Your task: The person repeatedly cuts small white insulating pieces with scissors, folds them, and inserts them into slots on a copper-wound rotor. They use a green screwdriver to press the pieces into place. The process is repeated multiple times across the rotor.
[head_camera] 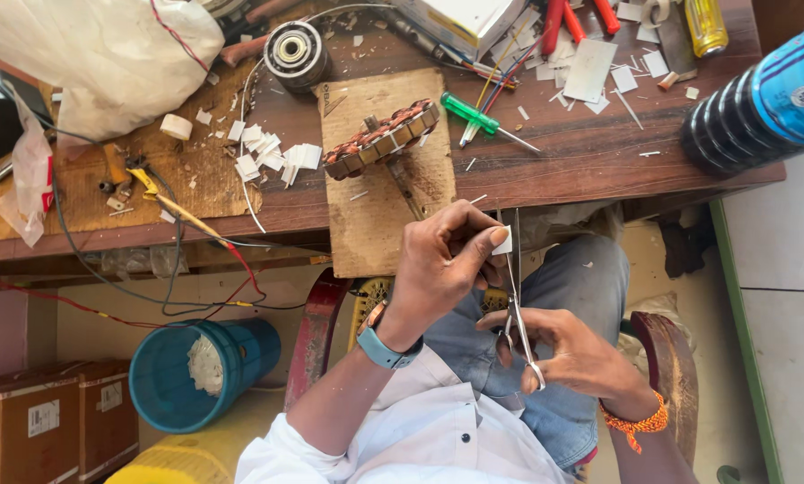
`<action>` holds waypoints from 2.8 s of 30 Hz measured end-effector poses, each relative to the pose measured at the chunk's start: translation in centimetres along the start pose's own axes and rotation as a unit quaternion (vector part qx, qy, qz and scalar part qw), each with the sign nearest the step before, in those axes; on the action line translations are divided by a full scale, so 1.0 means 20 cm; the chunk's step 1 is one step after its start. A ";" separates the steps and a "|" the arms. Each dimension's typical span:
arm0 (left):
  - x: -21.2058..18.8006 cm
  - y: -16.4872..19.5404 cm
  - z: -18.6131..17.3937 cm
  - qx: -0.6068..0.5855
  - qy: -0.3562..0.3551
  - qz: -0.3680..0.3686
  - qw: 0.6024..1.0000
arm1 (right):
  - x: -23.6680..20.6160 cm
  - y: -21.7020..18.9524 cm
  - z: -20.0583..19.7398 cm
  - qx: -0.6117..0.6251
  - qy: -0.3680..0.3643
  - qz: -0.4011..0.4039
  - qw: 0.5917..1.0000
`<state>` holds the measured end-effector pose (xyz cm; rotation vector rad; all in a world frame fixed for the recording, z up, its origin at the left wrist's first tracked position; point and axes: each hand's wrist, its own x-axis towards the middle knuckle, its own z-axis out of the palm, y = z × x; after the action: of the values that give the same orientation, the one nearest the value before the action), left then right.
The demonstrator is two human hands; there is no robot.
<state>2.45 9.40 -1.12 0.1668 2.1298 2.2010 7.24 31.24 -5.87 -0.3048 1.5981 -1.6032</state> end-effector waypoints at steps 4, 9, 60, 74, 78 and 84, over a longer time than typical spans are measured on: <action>-0.01 -0.01 0.01 -0.022 0.016 -0.021 0.999 | 0.01 0.00 0.01 -0.009 0.032 0.017 0.999; 0.00 -0.03 0.00 -0.050 0.015 -0.039 0.998 | 0.00 0.01 0.00 0.014 0.041 0.028 0.999; -0.18 0.10 0.02 0.123 -0.158 0.030 0.979 | 0.00 0.17 -0.11 0.035 0.342 -0.149 0.927; -0.23 -0.13 0.05 0.101 -0.154 0.110 0.977 | 0.06 0.45 -0.30 0.039 0.262 -0.069 0.962; -0.20 -0.27 0.07 -0.146 -0.169 -0.091 0.971 | 0.08 0.46 -0.23 0.014 0.301 -0.108 0.947; -0.23 -0.33 0.11 -0.134 -0.101 -0.112 0.979 | 0.12 0.47 -0.12 -0.064 0.403 -0.060 0.911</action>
<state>7.18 11.23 -7.79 0.1195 1.6435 2.2027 7.59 32.78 -15.73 0.2471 2.3403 -1.8426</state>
